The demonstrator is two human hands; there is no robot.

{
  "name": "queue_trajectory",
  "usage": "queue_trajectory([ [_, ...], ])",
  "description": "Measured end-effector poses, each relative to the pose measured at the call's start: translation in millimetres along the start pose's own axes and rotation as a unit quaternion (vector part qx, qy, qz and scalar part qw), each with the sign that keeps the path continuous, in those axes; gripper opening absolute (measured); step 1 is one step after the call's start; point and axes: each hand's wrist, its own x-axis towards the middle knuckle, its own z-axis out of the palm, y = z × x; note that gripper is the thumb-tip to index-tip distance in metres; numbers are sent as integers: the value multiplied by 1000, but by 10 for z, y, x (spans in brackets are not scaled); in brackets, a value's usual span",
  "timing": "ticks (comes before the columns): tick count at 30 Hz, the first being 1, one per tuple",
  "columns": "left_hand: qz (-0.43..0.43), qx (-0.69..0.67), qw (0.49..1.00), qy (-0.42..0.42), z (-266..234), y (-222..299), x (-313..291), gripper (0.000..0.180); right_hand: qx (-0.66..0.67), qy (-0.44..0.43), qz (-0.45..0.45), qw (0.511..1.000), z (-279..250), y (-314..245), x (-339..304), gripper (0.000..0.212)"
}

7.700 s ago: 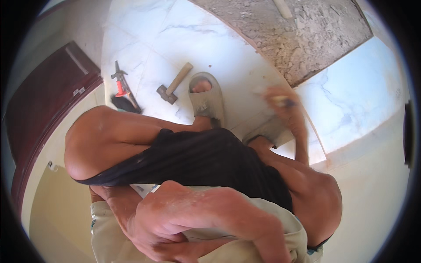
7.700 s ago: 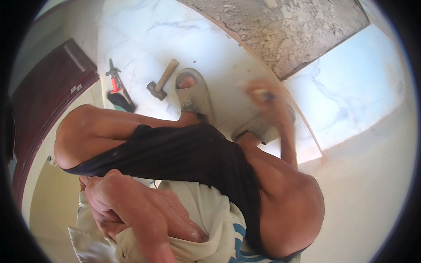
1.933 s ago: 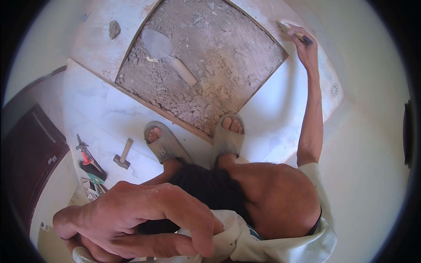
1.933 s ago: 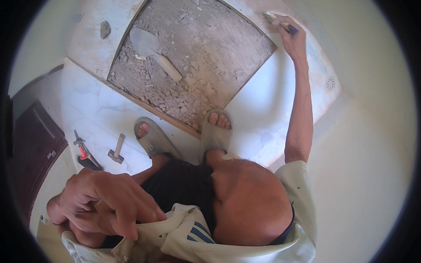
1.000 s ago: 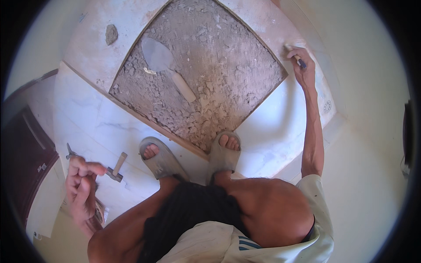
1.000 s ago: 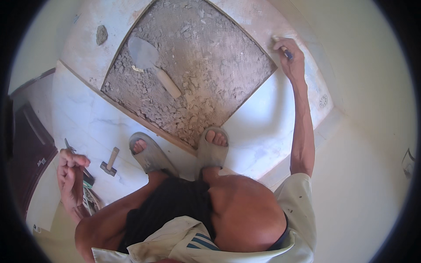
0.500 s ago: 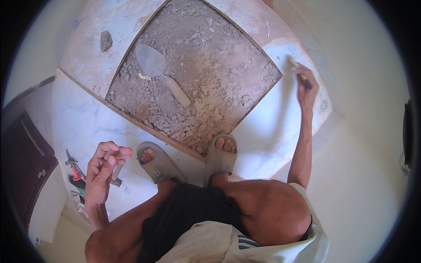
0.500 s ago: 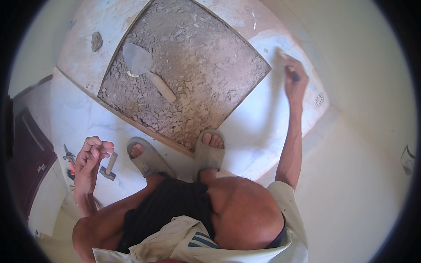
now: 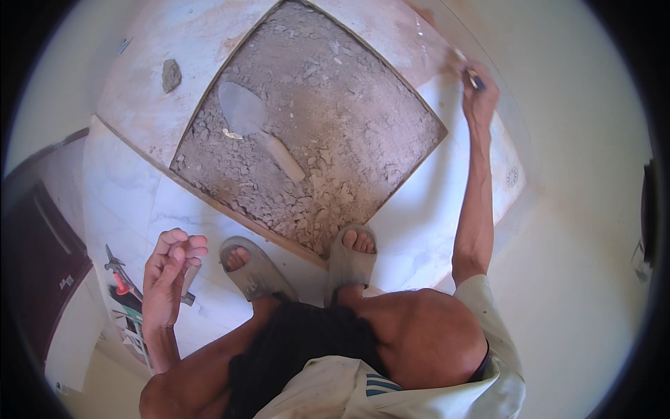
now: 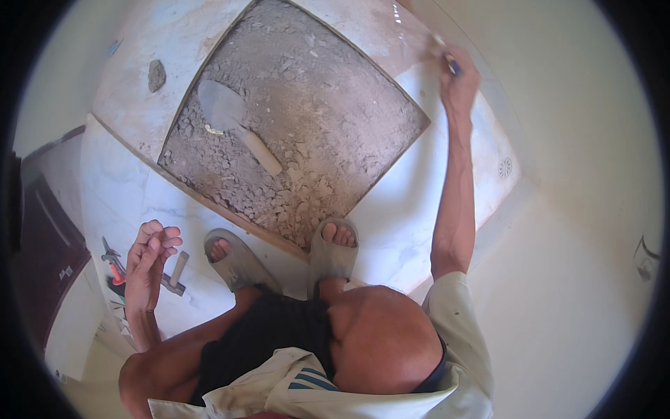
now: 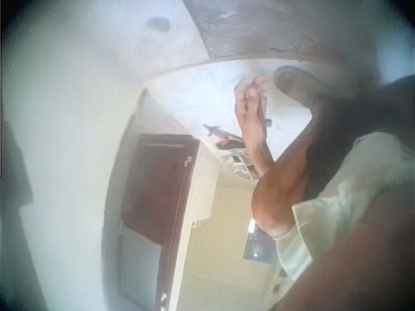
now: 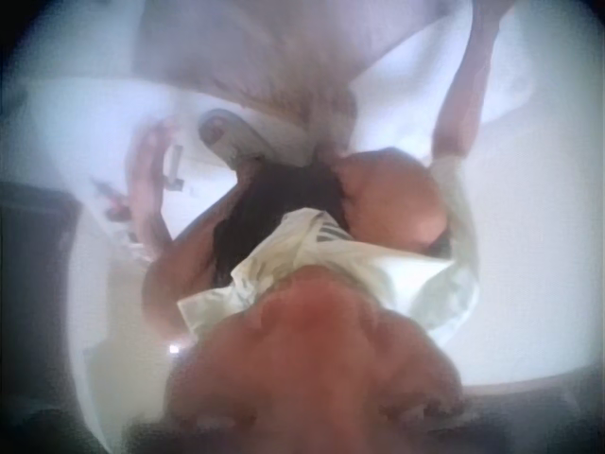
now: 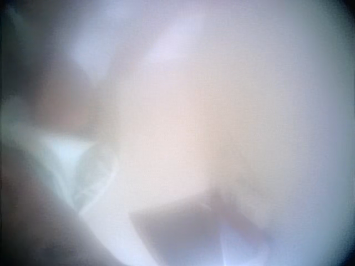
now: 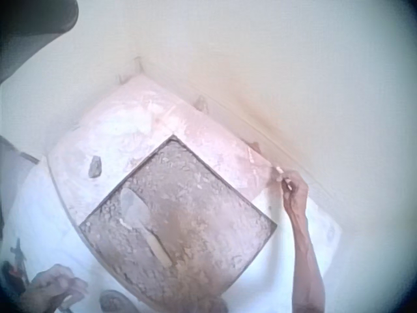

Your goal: The person sweeps debris into a dustpan using a broom, then scrapes the floor with a small tool to remove residue. They work around a square patch of exposed subfloor in a tiled room.

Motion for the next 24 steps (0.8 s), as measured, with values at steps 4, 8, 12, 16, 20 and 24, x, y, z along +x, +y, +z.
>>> queue_trajectory([
  [4, -21, -27, 999, 33, -52, -105, 4, 37, -66, -105, -45, 991, -151, -36, -56, 21],
  [8, -44, -23, 999, 21, -68, -165, 54, 40, 119, -150, 56, 980, -96, -92, -74, 22],
  [12, -26, -33, 999, 17, -93, -120, 95, 41, -1, -133, -45, 990, -129, -188, 4, 19],
  [16, -20, -41, 999, 21, -109, -115, 105, 33, 126, -237, 10, 963, -222, -252, 80, 18],
  [20, -35, -18, 999, 23, -98, -189, 208, 33, 49, -165, -39, 984, -126, -310, 139, 18],
  [24, -1, 37, 999, -7, 11, -242, 536, 33, 71, -212, -56, 973, 25, -440, 260, 18],
])
